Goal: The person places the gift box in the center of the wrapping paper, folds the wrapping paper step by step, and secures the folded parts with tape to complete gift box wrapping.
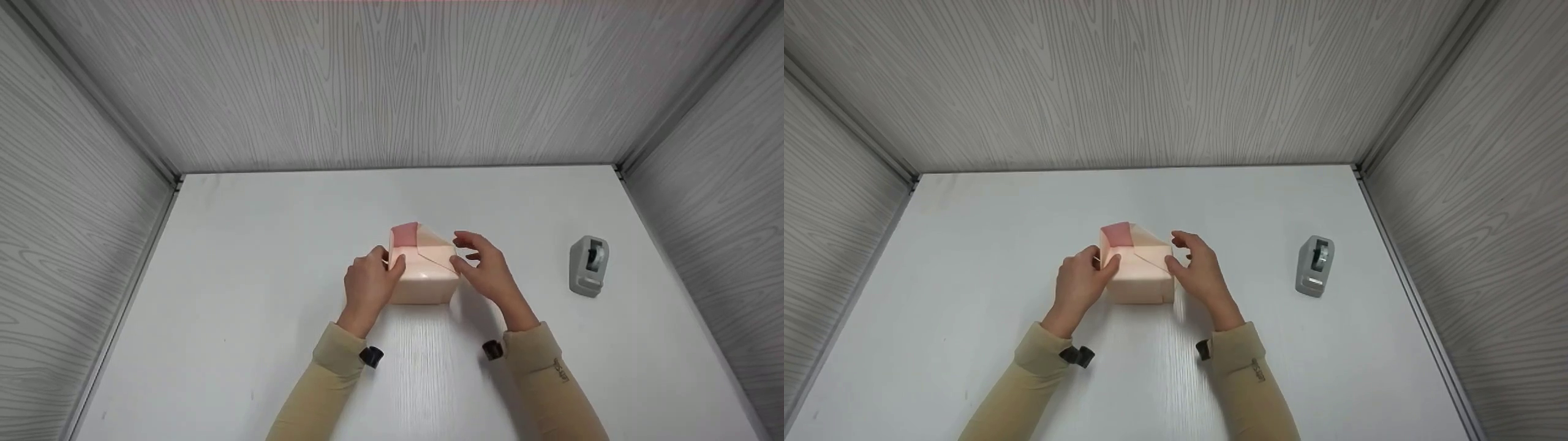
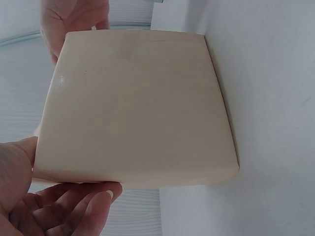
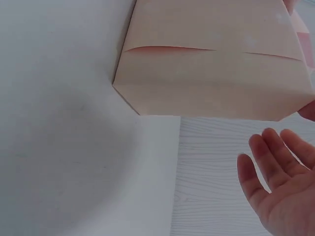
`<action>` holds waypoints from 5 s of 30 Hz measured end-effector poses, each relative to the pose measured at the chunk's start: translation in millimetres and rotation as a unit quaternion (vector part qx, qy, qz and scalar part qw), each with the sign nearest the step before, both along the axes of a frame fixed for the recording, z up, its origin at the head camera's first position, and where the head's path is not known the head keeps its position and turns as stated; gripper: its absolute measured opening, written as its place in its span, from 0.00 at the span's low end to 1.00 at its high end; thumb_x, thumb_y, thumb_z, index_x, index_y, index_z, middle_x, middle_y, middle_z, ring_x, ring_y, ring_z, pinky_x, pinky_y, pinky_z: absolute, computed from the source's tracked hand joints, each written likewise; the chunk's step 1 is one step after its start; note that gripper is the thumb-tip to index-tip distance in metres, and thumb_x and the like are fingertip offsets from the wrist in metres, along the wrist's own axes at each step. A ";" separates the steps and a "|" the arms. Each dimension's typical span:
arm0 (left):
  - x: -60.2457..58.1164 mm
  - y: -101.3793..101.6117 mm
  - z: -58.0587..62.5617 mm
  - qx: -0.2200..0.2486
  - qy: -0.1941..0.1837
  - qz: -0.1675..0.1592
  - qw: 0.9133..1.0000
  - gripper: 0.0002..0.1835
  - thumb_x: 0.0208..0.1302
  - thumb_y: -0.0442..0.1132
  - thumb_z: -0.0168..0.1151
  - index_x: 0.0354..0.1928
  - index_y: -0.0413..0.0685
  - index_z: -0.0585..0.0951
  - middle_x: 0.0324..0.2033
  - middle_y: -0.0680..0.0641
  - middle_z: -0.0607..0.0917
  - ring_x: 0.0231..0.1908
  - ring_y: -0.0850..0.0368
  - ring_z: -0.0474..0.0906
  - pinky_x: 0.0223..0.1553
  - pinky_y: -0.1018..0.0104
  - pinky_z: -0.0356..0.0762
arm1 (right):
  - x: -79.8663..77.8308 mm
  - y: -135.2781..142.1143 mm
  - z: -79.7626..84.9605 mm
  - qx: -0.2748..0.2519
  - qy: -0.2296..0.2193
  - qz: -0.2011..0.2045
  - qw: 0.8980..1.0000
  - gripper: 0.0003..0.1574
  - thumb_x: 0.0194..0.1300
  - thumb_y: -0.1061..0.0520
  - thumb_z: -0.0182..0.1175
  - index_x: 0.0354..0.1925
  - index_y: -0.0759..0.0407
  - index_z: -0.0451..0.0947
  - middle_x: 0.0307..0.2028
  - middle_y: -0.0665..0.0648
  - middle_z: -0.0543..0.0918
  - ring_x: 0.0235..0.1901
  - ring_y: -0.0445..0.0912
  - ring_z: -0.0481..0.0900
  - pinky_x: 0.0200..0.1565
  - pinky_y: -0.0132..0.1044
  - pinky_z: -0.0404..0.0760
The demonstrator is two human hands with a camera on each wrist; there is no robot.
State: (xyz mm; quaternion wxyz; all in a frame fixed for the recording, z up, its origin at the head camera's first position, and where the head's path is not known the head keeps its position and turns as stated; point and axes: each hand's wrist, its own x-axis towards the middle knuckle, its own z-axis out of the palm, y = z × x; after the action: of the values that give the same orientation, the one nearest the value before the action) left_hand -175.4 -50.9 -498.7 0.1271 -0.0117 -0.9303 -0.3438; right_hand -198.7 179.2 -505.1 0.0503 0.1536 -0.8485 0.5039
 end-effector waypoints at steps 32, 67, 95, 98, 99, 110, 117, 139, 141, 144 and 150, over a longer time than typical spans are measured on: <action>-1.9 0.7 0.7 -0.006 -0.019 0.014 1.000 0.17 0.64 0.52 0.64 0.29 0.45 0.80 0.21 0.50 0.82 0.20 0.56 0.78 0.22 0.60 0.73 | -36.7 -19.5 8.3 -0.050 0.018 0.002 0.999 0.07 0.53 0.65 0.74 0.25 0.53 0.89 0.23 0.51 0.83 0.27 0.48 0.76 0.32 0.35 0.72; -0.9 1.4 2.2 -0.007 -0.015 0.004 1.000 0.16 0.64 0.50 0.63 0.29 0.44 0.80 0.21 0.49 0.82 0.19 0.56 0.77 0.21 0.60 0.74 | -32.5 -33.8 23.4 -0.026 0.044 -0.004 0.999 0.03 0.58 0.62 0.71 0.30 0.63 0.87 0.27 0.54 0.86 0.26 0.44 0.77 0.31 0.33 0.73; -2.0 0.4 1.0 -0.016 -0.006 -0.001 1.000 0.17 0.64 0.51 0.64 0.27 0.44 0.78 0.20 0.49 0.82 0.18 0.56 0.76 0.20 0.60 0.73 | -30.0 -46.0 35.7 0.006 0.076 0.021 0.997 0.03 0.64 0.61 0.66 0.33 0.60 0.86 0.29 0.51 0.85 0.31 0.43 0.78 0.31 0.35 0.74; -1.8 0.8 0.7 -0.018 -0.001 -0.001 1.000 0.17 0.64 0.51 0.64 0.26 0.44 0.78 0.19 0.49 0.82 0.18 0.55 0.77 0.20 0.59 0.73 | -29.9 -47.4 36.4 0.010 0.084 0.020 0.996 0.03 0.64 0.62 0.66 0.33 0.60 0.85 0.29 0.51 0.84 0.31 0.43 0.78 0.33 0.36 0.75; -1.6 0.9 0.7 -0.019 0.002 -0.001 1.000 0.17 0.64 0.50 0.64 0.26 0.45 0.78 0.19 0.49 0.82 0.18 0.55 0.77 0.20 0.59 0.73 | -30.0 -47.9 36.2 0.010 0.088 0.021 0.996 0.03 0.64 0.62 0.65 0.32 0.61 0.85 0.29 0.51 0.84 0.30 0.43 0.78 0.33 0.37 0.75; -1.3 0.3 1.9 -0.017 0.007 0.001 1.000 0.18 0.63 0.51 0.64 0.23 0.47 0.75 0.18 0.50 0.81 0.17 0.54 0.77 0.20 0.59 0.72 | -30.3 -53.1 40.4 -0.002 0.101 0.024 0.995 0.03 0.64 0.63 0.65 0.33 0.61 0.84 0.29 0.51 0.82 0.30 0.44 0.77 0.34 0.39 0.74; -1.6 0.0 2.1 -0.012 0.000 0.004 1.000 0.17 0.63 0.51 0.64 0.24 0.46 0.76 0.19 0.49 0.82 0.19 0.53 0.78 0.21 0.57 0.74 | -30.7 -56.0 38.1 -0.017 0.129 0.015 0.991 0.04 0.68 0.62 0.61 0.35 0.63 0.81 0.32 0.55 0.82 0.32 0.47 0.78 0.36 0.39 0.76; -0.9 1.9 0.1 0.002 -0.002 0.009 1.000 0.15 0.63 0.49 0.64 0.27 0.46 0.79 0.19 0.50 0.81 0.19 0.56 0.76 0.21 0.60 0.73 | 21.8 -8.5 6.1 0.143 0.259 0.002 0.955 0.09 0.67 0.57 0.64 0.35 0.61 0.87 0.39 0.55 0.84 0.41 0.51 0.81 0.44 0.47 0.78; -1.1 2.2 0.8 0.001 -0.003 0.009 1.000 0.15 0.63 0.50 0.64 0.28 0.46 0.79 0.19 0.50 0.82 0.19 0.56 0.77 0.21 0.59 0.73 | 22.0 -8.7 3.7 0.156 0.274 0.017 0.949 0.09 0.66 0.56 0.65 0.35 0.61 0.88 0.39 0.56 0.84 0.42 0.51 0.81 0.45 0.47 0.78; -0.9 2.8 0.6 0.000 -0.006 0.011 1.000 0.15 0.63 0.50 0.64 0.28 0.46 0.79 0.20 0.49 0.82 0.20 0.54 0.79 0.22 0.58 0.74 | 21.1 -9.7 1.3 0.173 0.292 0.028 0.940 0.09 0.65 0.56 0.66 0.36 0.61 0.88 0.39 0.56 0.82 0.41 0.50 0.80 0.46 0.48 0.77; 0.6 3.5 -2.1 0.000 -0.002 0.014 1.000 0.16 0.64 0.51 0.63 0.30 0.44 0.79 0.22 0.48 0.83 0.21 0.53 0.80 0.23 0.57 0.75 | 22.7 -10.7 -1.0 0.210 0.303 0.025 0.929 0.11 0.65 0.53 0.66 0.40 0.58 0.88 0.40 0.54 0.81 0.43 0.50 0.80 0.46 0.51 0.75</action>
State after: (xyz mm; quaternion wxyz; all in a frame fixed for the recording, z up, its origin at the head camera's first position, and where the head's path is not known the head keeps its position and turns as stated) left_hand -174.8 -47.5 -500.8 0.1298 0.0026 -0.9305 -0.3424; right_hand -176.1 168.6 -506.1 0.2590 0.3270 -0.8752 0.2451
